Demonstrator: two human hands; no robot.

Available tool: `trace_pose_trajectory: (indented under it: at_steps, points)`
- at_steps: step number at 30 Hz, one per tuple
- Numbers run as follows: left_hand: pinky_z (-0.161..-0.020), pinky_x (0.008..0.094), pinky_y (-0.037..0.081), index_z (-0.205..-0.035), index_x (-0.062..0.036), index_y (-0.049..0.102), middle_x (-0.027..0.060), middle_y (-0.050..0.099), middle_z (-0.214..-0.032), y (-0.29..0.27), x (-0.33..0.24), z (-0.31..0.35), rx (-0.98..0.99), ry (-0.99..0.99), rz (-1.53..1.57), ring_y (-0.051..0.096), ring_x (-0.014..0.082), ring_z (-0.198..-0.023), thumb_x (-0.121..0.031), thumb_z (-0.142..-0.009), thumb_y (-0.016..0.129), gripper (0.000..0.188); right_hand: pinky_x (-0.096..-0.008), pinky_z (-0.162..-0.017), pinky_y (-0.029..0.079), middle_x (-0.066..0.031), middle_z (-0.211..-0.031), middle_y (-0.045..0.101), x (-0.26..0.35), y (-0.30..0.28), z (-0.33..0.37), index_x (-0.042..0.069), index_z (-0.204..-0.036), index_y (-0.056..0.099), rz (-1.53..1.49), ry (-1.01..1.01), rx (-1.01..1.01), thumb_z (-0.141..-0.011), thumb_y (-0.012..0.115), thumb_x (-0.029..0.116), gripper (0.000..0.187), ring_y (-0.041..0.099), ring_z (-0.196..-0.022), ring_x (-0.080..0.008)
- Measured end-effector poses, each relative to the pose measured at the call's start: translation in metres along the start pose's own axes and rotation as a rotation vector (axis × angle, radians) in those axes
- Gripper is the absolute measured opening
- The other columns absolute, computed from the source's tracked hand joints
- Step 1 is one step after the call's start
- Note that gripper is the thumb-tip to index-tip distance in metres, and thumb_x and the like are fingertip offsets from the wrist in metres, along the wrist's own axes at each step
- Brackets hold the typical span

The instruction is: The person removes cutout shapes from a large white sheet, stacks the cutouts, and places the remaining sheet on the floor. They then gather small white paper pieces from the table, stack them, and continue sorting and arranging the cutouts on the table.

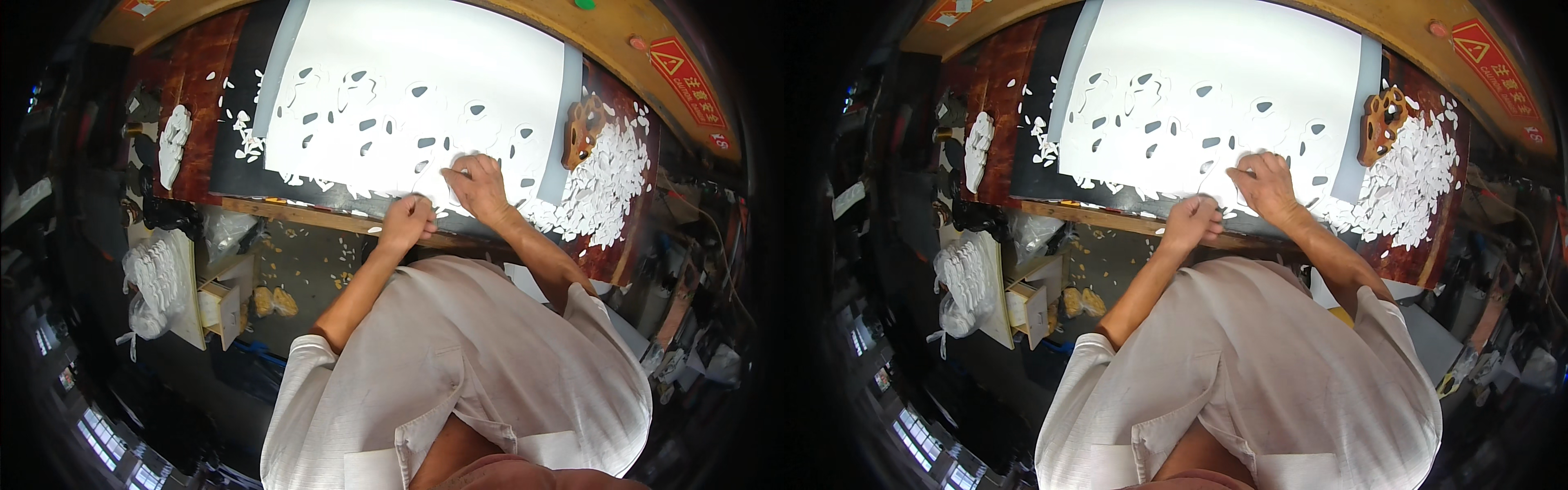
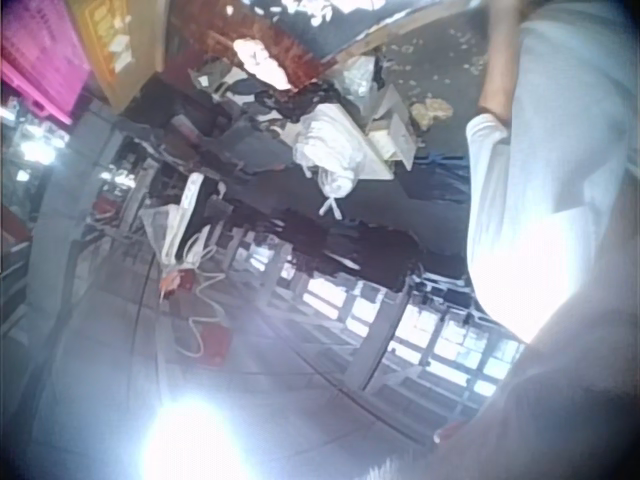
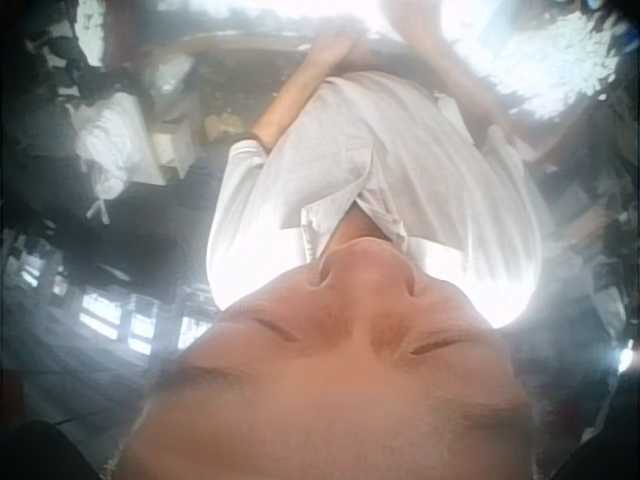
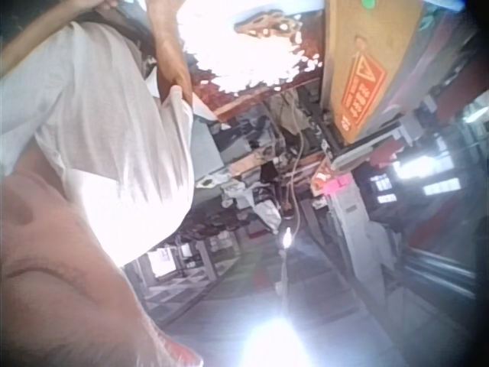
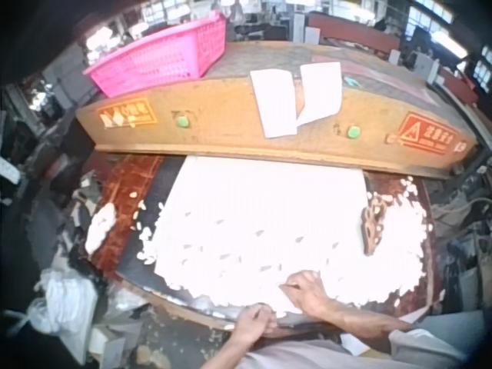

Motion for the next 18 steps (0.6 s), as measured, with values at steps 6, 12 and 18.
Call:
trace_pose_trajectory:
  at_steps: [6, 12, 18]
  points:
    - [-0.064, 0.0291, 0.056, -0.112, 0.0020, 0.071, 0.0067, 0.073, -0.089, -0.008, -0.064, -0.005, -0.128, 0.337, -0.242, 0.070, 0.0132, -0.074, -0.028, -0.105, 0.060, 0.033, -0.0426, -0.085, 0.045, -0.0039, -0.107, 0.063, -0.006, 0.008, -0.001, 0.013, -0.108, 0.074, -0.063, 0.144, 0.148, -0.081, 0.078, 0.008, 0.028, 0.059, -0.102, -0.0274]
    - [-0.065, 0.0303, 0.062, -0.128, 0.0086, 0.063, 0.0142, 0.071, -0.106, 0.020, -0.051, 0.003, -0.013, 0.123, -0.095, 0.073, 0.0182, -0.078, -0.019, -0.106, 0.054, 0.036, -0.0451, -0.091, 0.049, -0.0085, -0.107, 0.064, -0.007, 0.001, 0.002, 0.012, -0.114, 0.074, -0.129, 0.234, 0.104, -0.079, 0.081, 0.008, 0.036, 0.061, -0.106, -0.0306]
    - [-0.065, 0.0282, 0.060, -0.135, 0.0067, 0.060, 0.0124, 0.070, -0.110, 0.032, -0.041, -0.008, 0.004, 0.153, -0.040, 0.070, 0.0158, -0.079, -0.019, -0.106, 0.056, 0.039, -0.0423, -0.075, 0.051, -0.0039, -0.100, 0.062, -0.012, 0.005, -0.003, 0.014, -0.112, 0.075, -0.064, 0.111, 0.061, -0.077, 0.079, 0.007, 0.036, 0.062, -0.094, -0.0266]
Point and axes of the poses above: each hand's wrist, its own z-axis away from the middle knuckle, its own y-axis out of the palm, x = y × z, the point moved 7 cm from there along -z, towards the middle knuckle
